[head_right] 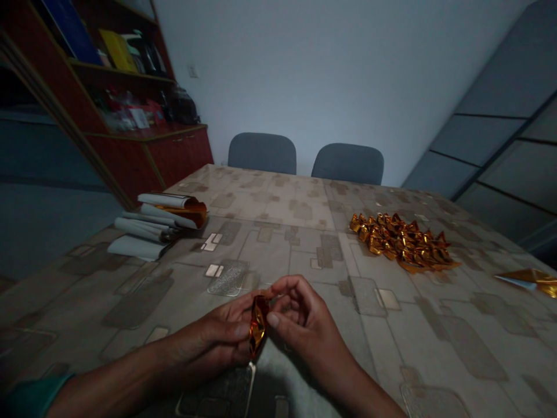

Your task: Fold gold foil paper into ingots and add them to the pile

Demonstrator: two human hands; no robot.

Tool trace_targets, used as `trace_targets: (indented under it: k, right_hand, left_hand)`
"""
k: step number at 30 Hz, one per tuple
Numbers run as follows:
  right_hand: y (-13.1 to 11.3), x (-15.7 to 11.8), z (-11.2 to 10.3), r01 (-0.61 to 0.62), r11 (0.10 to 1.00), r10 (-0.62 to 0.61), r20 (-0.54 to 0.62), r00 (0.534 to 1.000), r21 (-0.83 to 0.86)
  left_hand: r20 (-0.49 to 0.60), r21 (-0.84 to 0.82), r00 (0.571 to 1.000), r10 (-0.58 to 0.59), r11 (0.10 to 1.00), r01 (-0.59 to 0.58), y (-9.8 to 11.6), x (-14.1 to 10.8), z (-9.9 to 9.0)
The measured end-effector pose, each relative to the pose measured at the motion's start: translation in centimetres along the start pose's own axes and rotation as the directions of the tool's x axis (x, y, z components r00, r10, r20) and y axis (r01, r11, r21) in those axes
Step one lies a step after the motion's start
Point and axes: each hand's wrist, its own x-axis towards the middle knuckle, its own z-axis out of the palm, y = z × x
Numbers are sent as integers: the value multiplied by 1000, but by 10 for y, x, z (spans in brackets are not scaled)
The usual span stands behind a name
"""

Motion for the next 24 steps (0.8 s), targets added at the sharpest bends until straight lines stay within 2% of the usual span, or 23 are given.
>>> trace_targets:
  k: [3, 6, 13, 20, 24]
  right_hand:
    - [1, 2, 0, -47, 991, 44, 26, 999, 127]
    - [-1, 2, -1, -62, 986, 60, 16, 998, 153]
    - [6, 1, -3, -187, 950, 178, 57, 982, 250]
    - [6, -1, -5, -249, 945, 233, 98, 967, 211]
    - [4, 0, -4, -221, 964, 208, 100, 973, 148]
  left_hand:
    - [31, -78, 998, -57, 995, 60, -1, 1, 1]
    - [19, -125, 998, -60, 990, 62, -1, 2, 2]
    - [-12, -112, 999, -38, 993, 37, -4, 0, -1]
    - [-21, -77, 999, -33, 997, 31, -6, 0, -3]
    - [-32, -48, 999, -43, 998, 41, -6, -2, -2]
